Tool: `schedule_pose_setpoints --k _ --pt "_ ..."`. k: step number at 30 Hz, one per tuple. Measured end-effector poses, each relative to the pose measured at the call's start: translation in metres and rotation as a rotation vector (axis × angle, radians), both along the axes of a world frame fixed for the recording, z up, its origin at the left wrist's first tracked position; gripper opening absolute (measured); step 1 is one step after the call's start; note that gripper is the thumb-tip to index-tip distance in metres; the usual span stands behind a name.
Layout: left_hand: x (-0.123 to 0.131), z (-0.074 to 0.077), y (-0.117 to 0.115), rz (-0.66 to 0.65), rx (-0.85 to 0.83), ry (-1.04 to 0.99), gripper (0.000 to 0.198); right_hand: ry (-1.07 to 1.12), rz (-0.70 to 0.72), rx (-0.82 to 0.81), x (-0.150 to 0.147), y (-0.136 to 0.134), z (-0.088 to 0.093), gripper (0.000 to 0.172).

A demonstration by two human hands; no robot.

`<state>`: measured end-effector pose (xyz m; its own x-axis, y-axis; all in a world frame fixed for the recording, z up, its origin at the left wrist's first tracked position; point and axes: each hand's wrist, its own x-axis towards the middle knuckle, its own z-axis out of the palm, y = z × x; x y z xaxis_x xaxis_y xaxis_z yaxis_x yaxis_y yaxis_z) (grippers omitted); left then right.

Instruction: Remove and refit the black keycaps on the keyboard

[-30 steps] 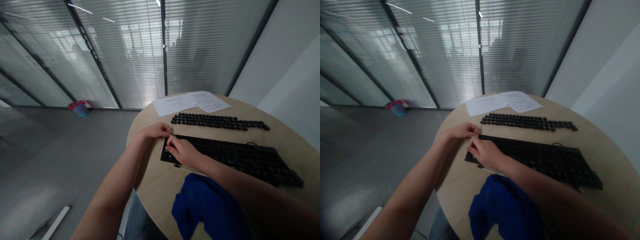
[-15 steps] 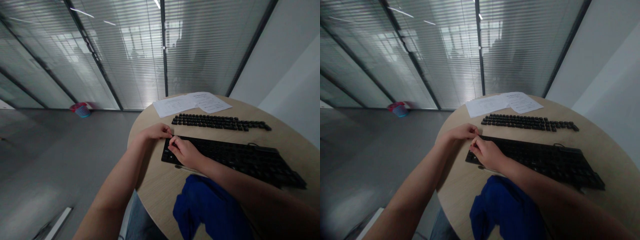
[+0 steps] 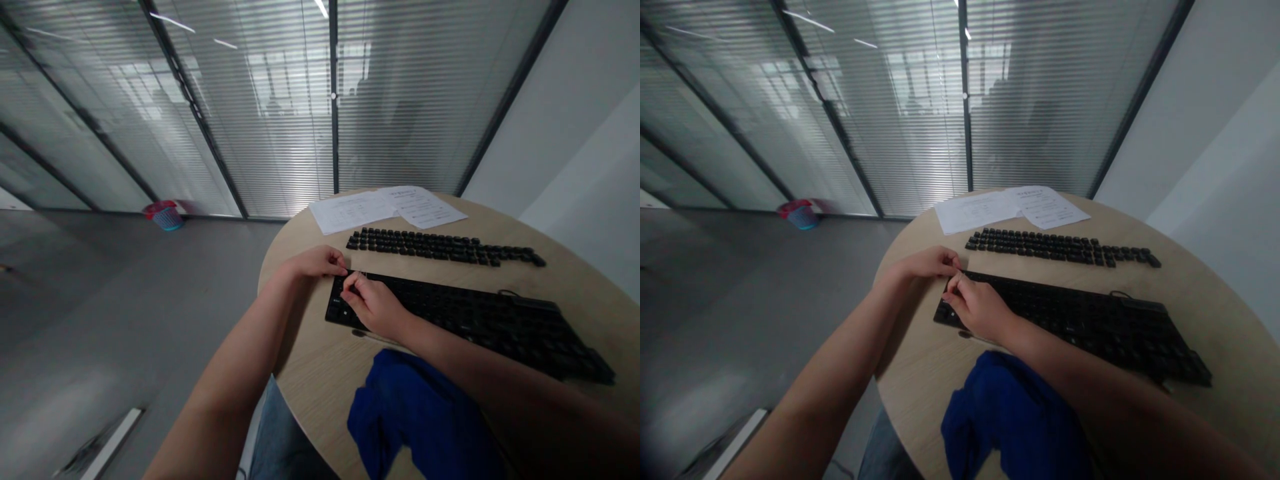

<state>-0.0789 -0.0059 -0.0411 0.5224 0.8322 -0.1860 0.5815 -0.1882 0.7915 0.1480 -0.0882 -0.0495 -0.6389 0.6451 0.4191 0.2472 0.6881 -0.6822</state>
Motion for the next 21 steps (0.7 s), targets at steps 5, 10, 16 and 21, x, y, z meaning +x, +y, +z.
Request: schedule_pose_setpoints --k 5,10,16,21 --pt "-0.0002 -0.0007 0.0008 -0.001 0.003 0.003 0.028 0.001 -0.011 0.019 -0.0001 -0.0001 -0.0005 0.010" --pt "-0.0006 -0.0018 0.0013 0.002 0.007 0.003 0.029 0.020 -0.014 0.057 0.0000 -0.0011 -0.0001 0.009" --pt "0.0005 -0.0030 0.0013 -0.003 0.009 -0.008 0.026 -0.018 -0.007 0.091 -0.0008 -0.0019 -0.0001 0.010" --pt "0.0011 -0.0023 0.0002 -0.020 0.004 -0.018 0.023 -0.107 -0.047 0.090 -0.0032 -0.0013 0.0010 0.012"
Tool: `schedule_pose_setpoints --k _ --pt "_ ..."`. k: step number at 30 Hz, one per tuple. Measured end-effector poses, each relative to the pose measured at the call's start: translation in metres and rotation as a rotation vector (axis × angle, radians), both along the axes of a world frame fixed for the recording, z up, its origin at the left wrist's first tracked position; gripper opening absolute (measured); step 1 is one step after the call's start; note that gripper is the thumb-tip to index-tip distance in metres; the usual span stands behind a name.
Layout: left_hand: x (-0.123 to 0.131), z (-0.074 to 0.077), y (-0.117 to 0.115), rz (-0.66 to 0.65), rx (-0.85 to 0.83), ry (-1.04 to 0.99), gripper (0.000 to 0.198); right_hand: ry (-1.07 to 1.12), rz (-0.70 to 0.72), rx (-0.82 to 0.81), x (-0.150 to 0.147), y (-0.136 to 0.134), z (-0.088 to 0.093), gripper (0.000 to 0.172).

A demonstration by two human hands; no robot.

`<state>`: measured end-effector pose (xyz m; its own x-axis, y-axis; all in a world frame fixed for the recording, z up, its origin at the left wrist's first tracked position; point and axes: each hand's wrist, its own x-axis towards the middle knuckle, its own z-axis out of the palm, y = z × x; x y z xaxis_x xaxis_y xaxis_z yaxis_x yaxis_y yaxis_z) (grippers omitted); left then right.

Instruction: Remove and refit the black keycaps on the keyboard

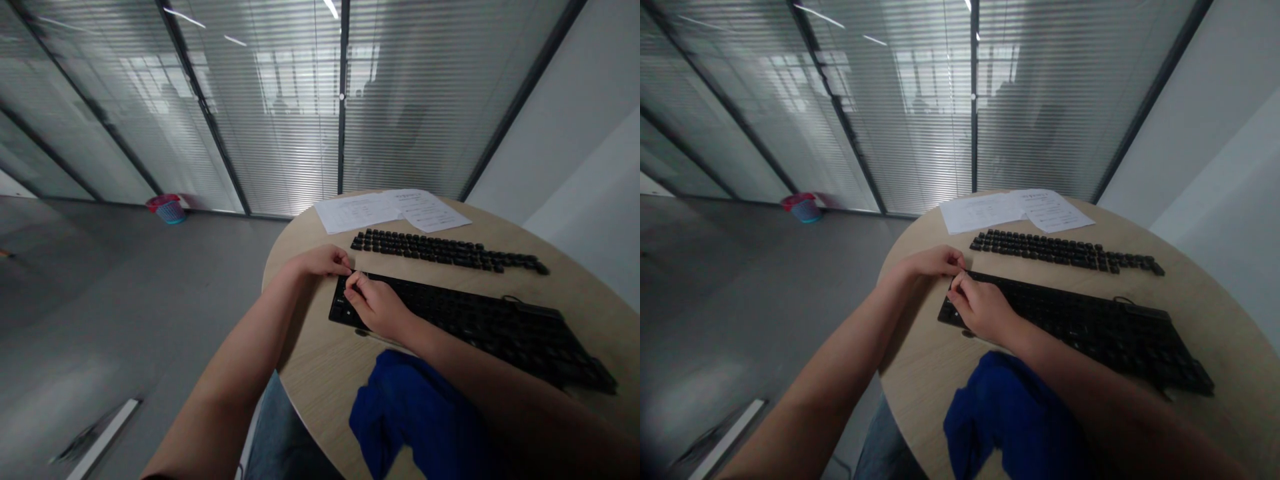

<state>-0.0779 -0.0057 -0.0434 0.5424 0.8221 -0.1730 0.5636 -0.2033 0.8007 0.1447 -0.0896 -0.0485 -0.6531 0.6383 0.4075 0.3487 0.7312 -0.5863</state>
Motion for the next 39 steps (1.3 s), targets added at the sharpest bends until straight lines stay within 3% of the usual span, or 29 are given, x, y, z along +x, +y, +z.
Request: schedule_pose_setpoints --k 15,30,34,39 --pt "0.001 0.001 0.000 0.010 0.012 -0.004 0.024 0.064 0.032 0.122 0.005 0.000 -0.004 0.013" --pt "0.004 0.006 -0.004 0.014 0.084 0.014 0.020 0.059 0.020 0.065 0.003 -0.001 -0.003 0.009" --pt "0.001 0.016 -0.028 0.098 0.191 0.004 0.027 0.027 0.030 0.062 0.003 -0.002 -0.002 0.010" --pt "0.000 0.015 -0.085 0.102 0.180 -0.008 0.018 -0.014 0.088 0.104 0.004 -0.003 0.000 0.012"
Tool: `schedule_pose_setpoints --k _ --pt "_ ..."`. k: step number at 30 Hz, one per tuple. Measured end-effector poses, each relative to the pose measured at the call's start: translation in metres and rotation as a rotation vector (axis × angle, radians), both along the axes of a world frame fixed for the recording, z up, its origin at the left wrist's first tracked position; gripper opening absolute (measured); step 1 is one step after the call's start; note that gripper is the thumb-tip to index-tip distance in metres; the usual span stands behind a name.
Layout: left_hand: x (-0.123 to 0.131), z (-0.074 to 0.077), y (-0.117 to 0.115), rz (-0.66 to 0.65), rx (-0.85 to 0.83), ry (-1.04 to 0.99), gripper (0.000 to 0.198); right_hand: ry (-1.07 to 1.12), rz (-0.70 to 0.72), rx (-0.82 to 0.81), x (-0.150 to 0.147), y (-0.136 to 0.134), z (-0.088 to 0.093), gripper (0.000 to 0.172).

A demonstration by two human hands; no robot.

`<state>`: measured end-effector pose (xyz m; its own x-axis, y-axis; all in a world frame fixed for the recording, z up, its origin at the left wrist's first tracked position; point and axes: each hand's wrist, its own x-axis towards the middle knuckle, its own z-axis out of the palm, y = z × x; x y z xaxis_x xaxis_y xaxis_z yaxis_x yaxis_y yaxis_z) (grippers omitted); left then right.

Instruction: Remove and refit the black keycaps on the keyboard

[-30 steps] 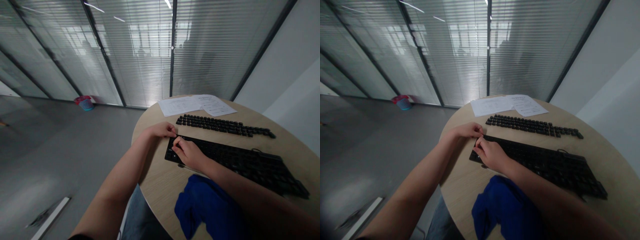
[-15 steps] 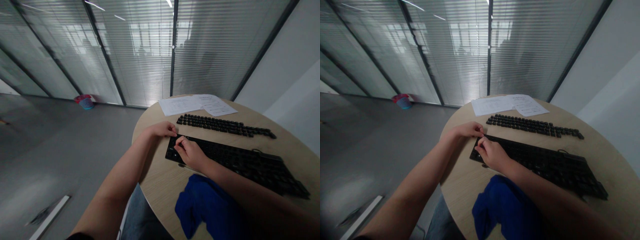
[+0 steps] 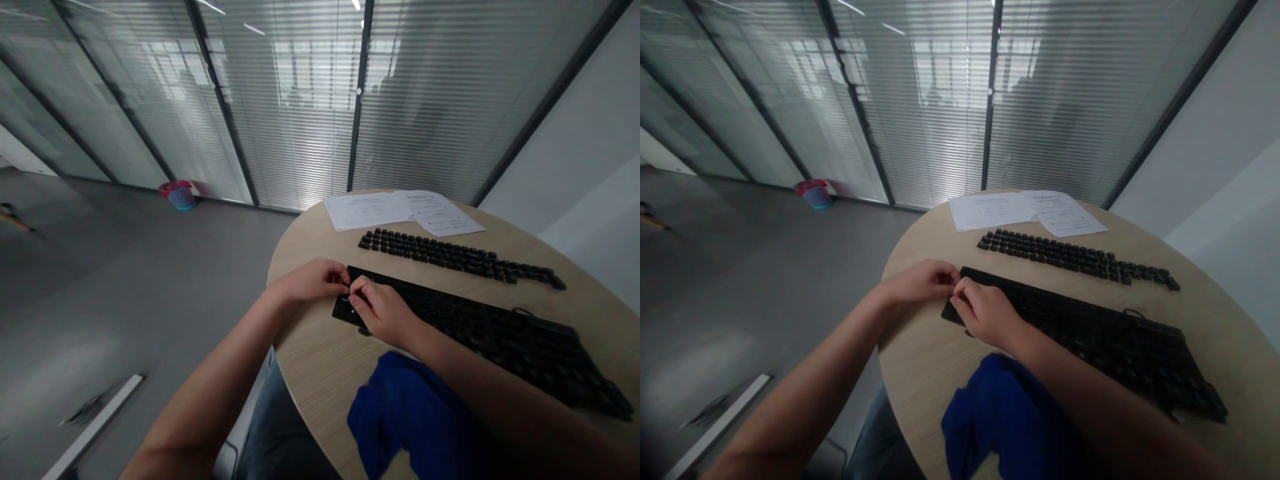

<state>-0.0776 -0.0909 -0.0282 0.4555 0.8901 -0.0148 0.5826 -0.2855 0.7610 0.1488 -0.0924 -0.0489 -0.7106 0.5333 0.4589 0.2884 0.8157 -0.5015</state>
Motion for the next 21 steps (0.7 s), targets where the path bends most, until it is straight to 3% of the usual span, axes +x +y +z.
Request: schedule_pose_setpoints --k 4,14,21 --pt "0.004 -0.010 -0.023 0.057 0.001 -0.018 0.017 -0.037 0.041 0.056 0.003 -0.002 0.000 0.015" --pt "0.004 -0.016 -0.019 0.094 -0.035 -0.090 0.017 0.042 0.096 0.199 0.007 -0.003 -0.003 0.014" --pt "0.001 -0.018 -0.024 0.099 -0.031 -0.144 0.015 0.110 -0.044 -0.172 0.008 0.000 -0.005 0.015"
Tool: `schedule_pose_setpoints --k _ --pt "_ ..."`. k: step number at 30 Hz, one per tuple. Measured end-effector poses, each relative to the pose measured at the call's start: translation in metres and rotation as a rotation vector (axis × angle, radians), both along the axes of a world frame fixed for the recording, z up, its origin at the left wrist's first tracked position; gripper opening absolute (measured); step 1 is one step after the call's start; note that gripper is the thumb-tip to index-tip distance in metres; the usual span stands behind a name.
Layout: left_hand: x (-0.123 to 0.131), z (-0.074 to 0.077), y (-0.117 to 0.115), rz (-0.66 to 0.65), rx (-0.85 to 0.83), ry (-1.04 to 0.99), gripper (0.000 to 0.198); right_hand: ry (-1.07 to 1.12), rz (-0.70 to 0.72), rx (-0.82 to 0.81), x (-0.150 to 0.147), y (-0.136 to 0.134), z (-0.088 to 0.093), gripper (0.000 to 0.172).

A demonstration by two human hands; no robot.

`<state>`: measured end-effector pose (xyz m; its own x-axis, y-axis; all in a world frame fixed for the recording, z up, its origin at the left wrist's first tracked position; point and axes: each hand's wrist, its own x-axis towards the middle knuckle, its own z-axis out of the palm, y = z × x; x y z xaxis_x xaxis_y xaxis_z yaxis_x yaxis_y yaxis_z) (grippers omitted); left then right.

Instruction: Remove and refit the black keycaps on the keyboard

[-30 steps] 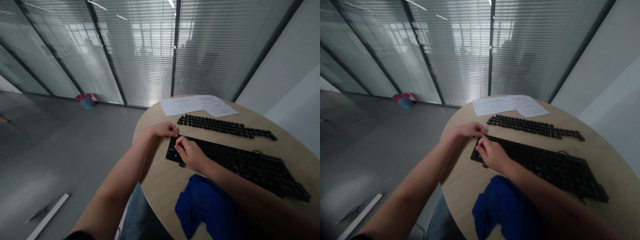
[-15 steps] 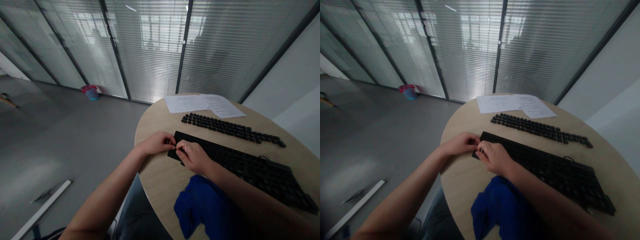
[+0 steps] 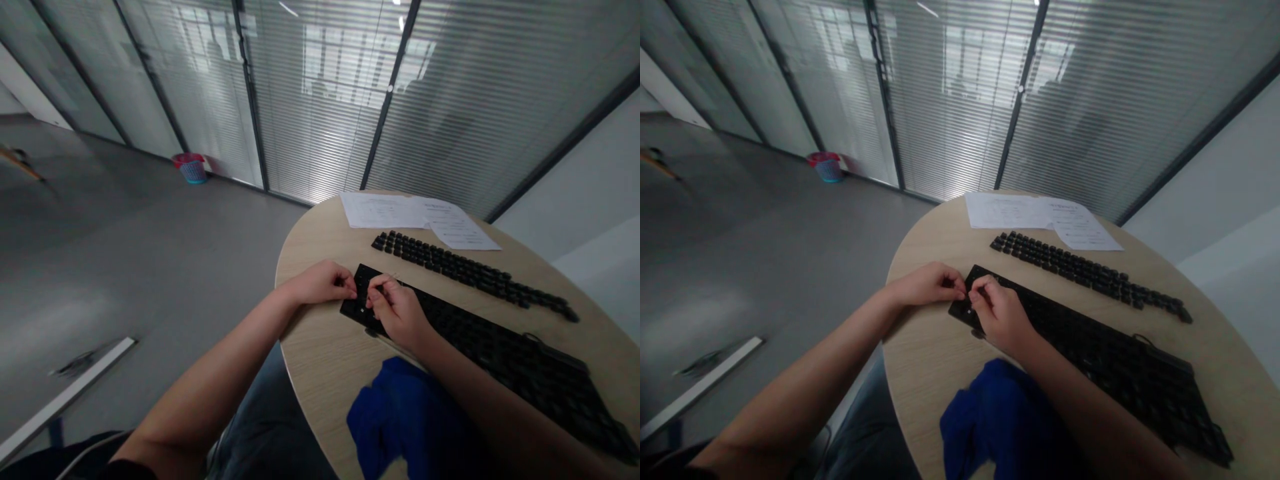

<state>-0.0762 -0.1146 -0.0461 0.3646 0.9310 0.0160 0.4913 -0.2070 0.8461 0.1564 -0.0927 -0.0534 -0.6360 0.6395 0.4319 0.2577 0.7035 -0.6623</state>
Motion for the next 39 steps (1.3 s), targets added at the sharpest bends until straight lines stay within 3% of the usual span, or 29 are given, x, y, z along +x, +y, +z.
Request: schedule_pose_setpoints --k 3,8,12,19,25,34,39 --pt "-0.004 -0.003 0.000 -0.009 -0.016 -0.030 0.017 0.000 0.014 -0.022 0.001 0.000 -0.001 0.016" --pt "-0.008 -0.006 0.001 -0.006 -0.023 -0.057 0.012 -0.049 0.081 0.145 0.001 -0.001 0.003 0.013" --pt "-0.006 -0.007 0.002 -0.005 -0.026 -0.068 0.011 -0.065 0.085 0.156 0.001 -0.001 0.005 0.013" --pt "-0.007 -0.007 0.002 0.002 -0.009 -0.051 0.012 -0.058 0.026 0.022 0.002 0.001 -0.001 0.012" --pt "-0.008 -0.005 0.002 -0.001 0.011 -0.048 0.011 0.029 0.033 -0.237 -0.001 0.006 -0.005 0.022" --pt "-0.007 -0.004 0.001 -0.002 0.025 -0.045 0.009 0.124 -0.001 -0.473 -0.007 0.014 -0.005 0.042" --pt "-0.008 -0.003 -0.001 -0.024 0.024 -0.031 0.018 0.100 -0.008 -0.359 -0.006 0.008 -0.003 0.034"
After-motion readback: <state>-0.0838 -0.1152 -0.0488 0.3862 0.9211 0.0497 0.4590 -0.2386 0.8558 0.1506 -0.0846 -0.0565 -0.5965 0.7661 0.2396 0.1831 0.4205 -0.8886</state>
